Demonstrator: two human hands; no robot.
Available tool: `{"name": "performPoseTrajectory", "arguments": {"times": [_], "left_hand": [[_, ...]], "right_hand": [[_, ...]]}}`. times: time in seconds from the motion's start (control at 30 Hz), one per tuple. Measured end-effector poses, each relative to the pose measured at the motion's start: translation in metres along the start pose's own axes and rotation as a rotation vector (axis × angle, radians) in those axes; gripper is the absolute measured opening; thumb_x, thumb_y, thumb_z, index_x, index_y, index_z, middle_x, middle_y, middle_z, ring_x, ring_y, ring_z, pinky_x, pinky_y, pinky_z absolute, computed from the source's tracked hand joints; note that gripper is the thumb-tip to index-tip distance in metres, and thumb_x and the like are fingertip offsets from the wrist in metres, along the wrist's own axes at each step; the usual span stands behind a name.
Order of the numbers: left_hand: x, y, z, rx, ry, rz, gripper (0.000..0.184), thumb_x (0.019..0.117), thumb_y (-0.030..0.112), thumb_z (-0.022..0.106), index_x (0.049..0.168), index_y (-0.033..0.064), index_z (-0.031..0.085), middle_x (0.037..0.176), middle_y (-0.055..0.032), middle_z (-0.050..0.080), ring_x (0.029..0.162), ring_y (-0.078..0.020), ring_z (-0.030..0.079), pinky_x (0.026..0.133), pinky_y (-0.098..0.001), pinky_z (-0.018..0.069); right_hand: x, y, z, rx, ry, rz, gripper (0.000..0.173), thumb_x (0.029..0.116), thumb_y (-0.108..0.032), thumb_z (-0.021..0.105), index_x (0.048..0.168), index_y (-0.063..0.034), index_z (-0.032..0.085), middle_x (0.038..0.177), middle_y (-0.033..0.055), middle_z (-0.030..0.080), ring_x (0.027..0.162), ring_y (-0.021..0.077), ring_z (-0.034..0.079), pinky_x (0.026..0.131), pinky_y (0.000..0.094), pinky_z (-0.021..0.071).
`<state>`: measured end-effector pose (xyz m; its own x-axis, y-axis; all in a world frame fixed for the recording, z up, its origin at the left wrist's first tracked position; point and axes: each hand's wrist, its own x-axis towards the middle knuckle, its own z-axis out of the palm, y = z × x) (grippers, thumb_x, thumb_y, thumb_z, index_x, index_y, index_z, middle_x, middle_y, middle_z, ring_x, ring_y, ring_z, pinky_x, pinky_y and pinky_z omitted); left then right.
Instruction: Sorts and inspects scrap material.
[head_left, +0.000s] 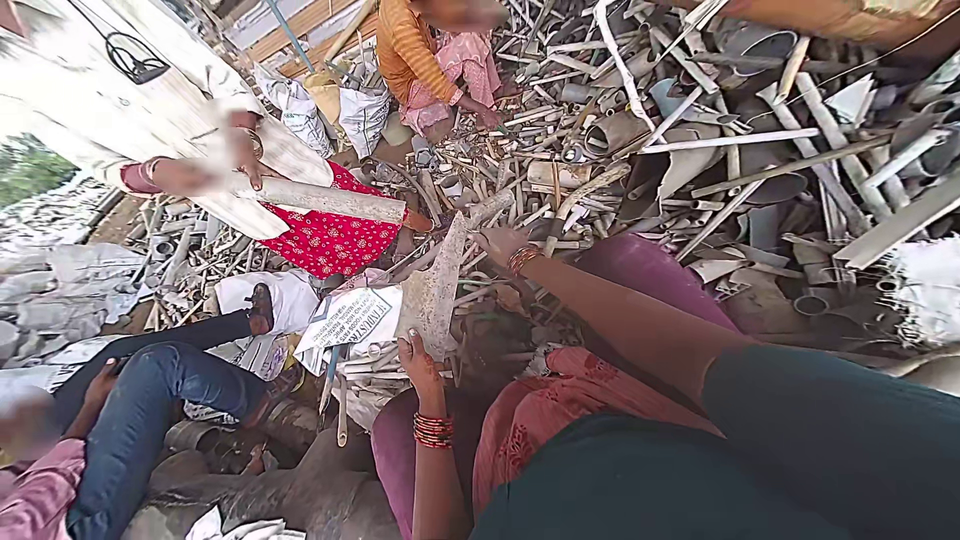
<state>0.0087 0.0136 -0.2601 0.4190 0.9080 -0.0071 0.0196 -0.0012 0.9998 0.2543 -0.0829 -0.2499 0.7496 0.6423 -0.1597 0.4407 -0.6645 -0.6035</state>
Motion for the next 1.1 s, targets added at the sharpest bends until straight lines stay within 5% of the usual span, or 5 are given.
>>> {"name": "performPoseTrajectory", "arguments": {"times": [0.23, 0.43, 0.6, 0.83, 1.1], "left_hand": [[0.003, -0.009, -0.001, -0.023, 0.036, -0.054, 0.037, 0.1117, 0.012, 0.034, 0.138, -0.0132, 0.04, 0.12, -0.0222, 0.056, 0.102, -0.0132, 0.06, 0.092, -0.028, 0.0507], [-0.003, -0.005, 0.003, -0.04, 0.048, -0.065, 0.04, 0.1112, 0.011, 0.036, 0.143, -0.0134, 0.037, 0.13, -0.0266, 0.054, 0.11, -0.0166, 0.059, 0.098, -0.0292, 0.0484], [-0.001, -0.006, 0.002, -0.035, 0.049, -0.062, 0.043, 0.1112, 0.012, 0.036, 0.145, -0.0141, 0.035, 0.136, -0.0296, 0.051, 0.118, -0.0206, 0.057, 0.103, -0.0326, 0.046], [0.003, 0.009, -0.013, 0.066, 0.032, 0.003, 0.043, 0.1099, 0.012, 0.041, 0.142, -0.0166, 0.042, 0.14, -0.0337, 0.051, 0.13, -0.0303, 0.053, 0.113, -0.0403, 0.039], [-0.01, 0.063, -0.066, 0.119, -0.238, -0.489, 0.037, 0.1098, 0.015, 0.042, 0.143, 0.0, 0.042, 0.121, -0.0214, 0.059, 0.096, -0.0245, 0.063, 0.079, -0.0405, 0.0549]], "right_hand": [[-0.04, -0.036, 0.019, -0.125, -0.262, -0.297, 0.059, 0.1123, -0.045, 0.034, 0.129, 0.0029, 0.063, 0.119, 0.0283, 0.068, 0.117, 0.0449, 0.065, 0.098, 0.063, 0.0473], [-0.016, -0.015, 0.024, -0.105, -0.066, -0.13, 0.062, 0.11, -0.052, 0.036, 0.126, 0.0002, 0.066, 0.119, 0.0269, 0.069, 0.115, 0.0434, 0.066, 0.096, 0.0615, 0.0496], [-0.039, -0.04, 0.018, -0.181, -0.38, -0.324, 0.062, 0.1124, -0.047, 0.03, 0.134, 0.0028, 0.06, 0.128, 0.0297, 0.064, 0.124, 0.046, 0.06, 0.103, 0.0647, 0.0434], [-0.006, -0.019, -0.004, -0.026, -0.121, 0.019, 0.064, 0.1124, -0.047, 0.031, 0.138, 0.0054, 0.057, 0.137, 0.0307, 0.06, 0.133, 0.0442, 0.056, 0.111, 0.0614, 0.0394], [0.002, -0.013, -0.004, 0.249, -0.072, 0.069, 0.043, 0.1106, -0.024, 0.047, 0.138, 0.0079, 0.055, 0.135, 0.0315, 0.06, 0.129, 0.042, 0.057, 0.112, 0.0561, 0.0389]]}}
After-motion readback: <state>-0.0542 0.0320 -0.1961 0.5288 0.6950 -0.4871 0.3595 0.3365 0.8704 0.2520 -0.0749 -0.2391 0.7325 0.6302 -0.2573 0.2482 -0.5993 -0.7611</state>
